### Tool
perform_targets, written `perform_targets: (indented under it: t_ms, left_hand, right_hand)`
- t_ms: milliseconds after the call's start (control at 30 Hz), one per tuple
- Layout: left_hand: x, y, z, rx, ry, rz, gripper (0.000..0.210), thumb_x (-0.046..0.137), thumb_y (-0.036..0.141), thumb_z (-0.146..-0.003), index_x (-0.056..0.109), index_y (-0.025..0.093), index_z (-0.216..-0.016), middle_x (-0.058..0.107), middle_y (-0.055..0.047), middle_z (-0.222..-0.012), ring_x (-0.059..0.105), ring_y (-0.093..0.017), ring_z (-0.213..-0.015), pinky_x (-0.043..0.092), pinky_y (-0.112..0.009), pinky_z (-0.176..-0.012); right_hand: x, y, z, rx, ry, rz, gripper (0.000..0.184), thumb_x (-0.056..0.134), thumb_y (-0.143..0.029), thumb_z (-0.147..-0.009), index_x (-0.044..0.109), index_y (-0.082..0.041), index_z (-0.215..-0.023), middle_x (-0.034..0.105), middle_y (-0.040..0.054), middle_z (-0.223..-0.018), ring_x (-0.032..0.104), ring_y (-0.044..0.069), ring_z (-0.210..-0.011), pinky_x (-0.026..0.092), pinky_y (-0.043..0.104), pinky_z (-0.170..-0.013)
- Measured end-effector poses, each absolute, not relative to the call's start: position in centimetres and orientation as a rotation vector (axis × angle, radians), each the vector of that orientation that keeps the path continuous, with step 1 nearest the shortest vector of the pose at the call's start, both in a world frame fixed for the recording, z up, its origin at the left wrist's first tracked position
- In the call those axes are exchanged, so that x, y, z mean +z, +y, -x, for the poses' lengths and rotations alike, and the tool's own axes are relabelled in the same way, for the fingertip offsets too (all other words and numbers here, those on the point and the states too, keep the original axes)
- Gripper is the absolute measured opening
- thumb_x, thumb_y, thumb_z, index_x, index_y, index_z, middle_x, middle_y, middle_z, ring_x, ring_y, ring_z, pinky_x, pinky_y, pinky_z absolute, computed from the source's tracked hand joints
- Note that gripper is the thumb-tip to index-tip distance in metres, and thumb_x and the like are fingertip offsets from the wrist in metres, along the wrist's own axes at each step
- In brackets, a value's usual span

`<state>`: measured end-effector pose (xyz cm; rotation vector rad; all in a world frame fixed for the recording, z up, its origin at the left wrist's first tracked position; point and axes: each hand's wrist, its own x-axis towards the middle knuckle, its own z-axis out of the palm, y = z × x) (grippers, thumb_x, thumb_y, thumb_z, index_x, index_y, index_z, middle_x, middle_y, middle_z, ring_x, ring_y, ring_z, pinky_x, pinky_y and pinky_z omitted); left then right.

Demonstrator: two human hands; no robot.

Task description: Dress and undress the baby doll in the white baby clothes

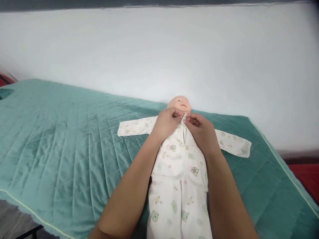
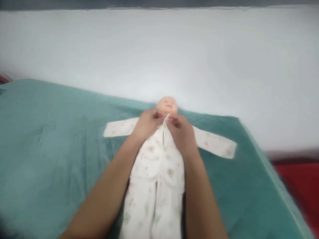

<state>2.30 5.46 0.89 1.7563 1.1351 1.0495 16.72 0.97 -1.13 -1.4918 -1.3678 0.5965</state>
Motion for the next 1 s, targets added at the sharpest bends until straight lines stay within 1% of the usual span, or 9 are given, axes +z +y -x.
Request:
perform_targets:
  t_ms: [267, 333, 400, 500, 600, 733, 800, 867, 1000]
  left_hand:
    - [1.3, 5.0, -2.7, 0.999, 1.231, -1.763, 0.015, 0.061, 0.032, -0.082, 0.066, 0.018, -0.080, 0.070, -0.002, -0.082, 0.061, -0.015, -0.074, 0.046, -0.026, -0.069]
    - [1.0, 5.0, -3.0, 0.996, 1.256, -1.770, 0.011, 0.063, 0.026, -0.079, 0.066, 0.020, -0.088, 0.070, -0.001, -0.083, 0.062, -0.015, -0.075, 0.047, -0.026, -0.069]
    - [0.6, 5.2, -3.1, 1.009, 1.239, -1.781, 0.020, 0.059, 0.017, -0.078, 0.065, 0.022, -0.097, 0.069, 0.000, -0.083, 0.062, -0.015, -0.075, 0.047, -0.025, -0.069]
    - [0.1, 5.5, -3.0, 1.042, 1.176, -1.780, 0.027, 0.053, 0.009, -0.076, 0.064, 0.020, -0.098, 0.068, 0.000, -0.082, 0.062, -0.014, -0.076, 0.047, -0.025, -0.070]
    - [0.1, 5.6, -2.8, 1.067, 1.147, -1.743, 0.024, 0.052, 0.009, -0.076, 0.064, 0.019, -0.095, 0.066, 0.001, -0.078, 0.062, -0.013, -0.075, 0.046, -0.024, -0.068]
    - [0.3, 5.4, -2.5, 1.042, 1.156, -1.673, 0.021, 0.054, 0.016, -0.078, 0.065, 0.019, -0.096, 0.063, 0.002, -0.071, 0.058, -0.012, -0.064, 0.045, -0.023, -0.061]
    - [0.3, 5.4, -2.4, 1.029, 1.180, -1.714, 0.021, 0.053, 0.016, -0.079, 0.068, 0.019, -0.093, 0.068, 0.000, -0.078, 0.060, -0.012, -0.068, 0.048, -0.024, -0.066]
    - [0.3, 5.4, -2.5, 1.034, 1.200, -1.795, 0.024, 0.051, 0.014, -0.080, 0.072, 0.020, -0.090, 0.072, -0.002, -0.091, 0.064, -0.014, -0.079, 0.050, -0.027, -0.077]
    - [0.3, 5.3, -2.6, 1.024, 1.250, -1.898, 0.030, 0.049, 0.009, -0.080, 0.075, 0.023, -0.087, 0.071, -0.003, -0.106, 0.064, -0.018, -0.096, 0.048, -0.032, -0.093]
  right_hand:
    - [-0.1, 0.6, -16.3, 0.670, -1.343, 1.652, 0.031, 0.067, -0.041, -0.072, 0.065, -0.021, -0.095, 0.059, -0.0015, -0.074, 0.051, 0.015, -0.065, 0.039, 0.031, -0.065]
    - [-0.1, 0.6, -16.2, 0.698, -1.338, 1.651, 0.032, 0.067, -0.043, -0.071, 0.064, -0.021, -0.095, 0.056, -0.0027, -0.070, 0.048, 0.014, -0.063, 0.037, 0.030, -0.062]
    - [-0.1, 0.6, -16.2, 0.710, -1.335, 1.665, 0.031, 0.067, -0.042, -0.070, 0.063, -0.022, -0.093, 0.055, -0.0031, -0.071, 0.047, 0.014, -0.062, 0.035, 0.029, -0.061]
    - [-0.2, 0.7, -16.3, 0.705, -1.346, 1.672, 0.031, 0.068, -0.043, -0.071, 0.061, -0.022, -0.093, 0.056, -0.0030, -0.073, 0.047, 0.014, -0.063, 0.035, 0.029, -0.062]
    - [-0.1, 0.6, -16.4, 0.732, -1.334, 1.656, 0.032, 0.068, -0.045, -0.072, 0.061, -0.022, -0.092, 0.054, -0.0035, -0.069, 0.047, 0.014, -0.062, 0.035, 0.029, -0.062]
    - [0.1, 0.4, -16.3, 0.754, -1.330, 1.633, 0.026, 0.067, -0.043, -0.073, 0.062, -0.022, -0.088, 0.057, -0.0029, -0.069, 0.050, 0.015, -0.063, 0.036, 0.030, -0.063]
    - [0.0, 0.4, -16.4, 0.737, -1.339, 1.625, 0.023, 0.066, -0.041, -0.075, 0.062, -0.022, -0.087, 0.060, -0.0020, -0.074, 0.052, 0.016, -0.067, 0.038, 0.031, -0.067]
    - [-0.2, 0.4, -16.6, 0.708, -1.389, 1.592, 0.019, 0.063, -0.040, -0.077, 0.063, -0.022, -0.086, 0.062, -0.0005, -0.080, 0.054, 0.016, -0.071, 0.040, 0.032, -0.071]
    - [-0.6, 0.6, -17.0, 0.624, -1.504, 1.501, 0.016, 0.057, -0.036, -0.081, 0.064, -0.022, -0.084, 0.063, 0.0026, -0.090, 0.056, 0.018, -0.080, 0.042, 0.035, -0.080]
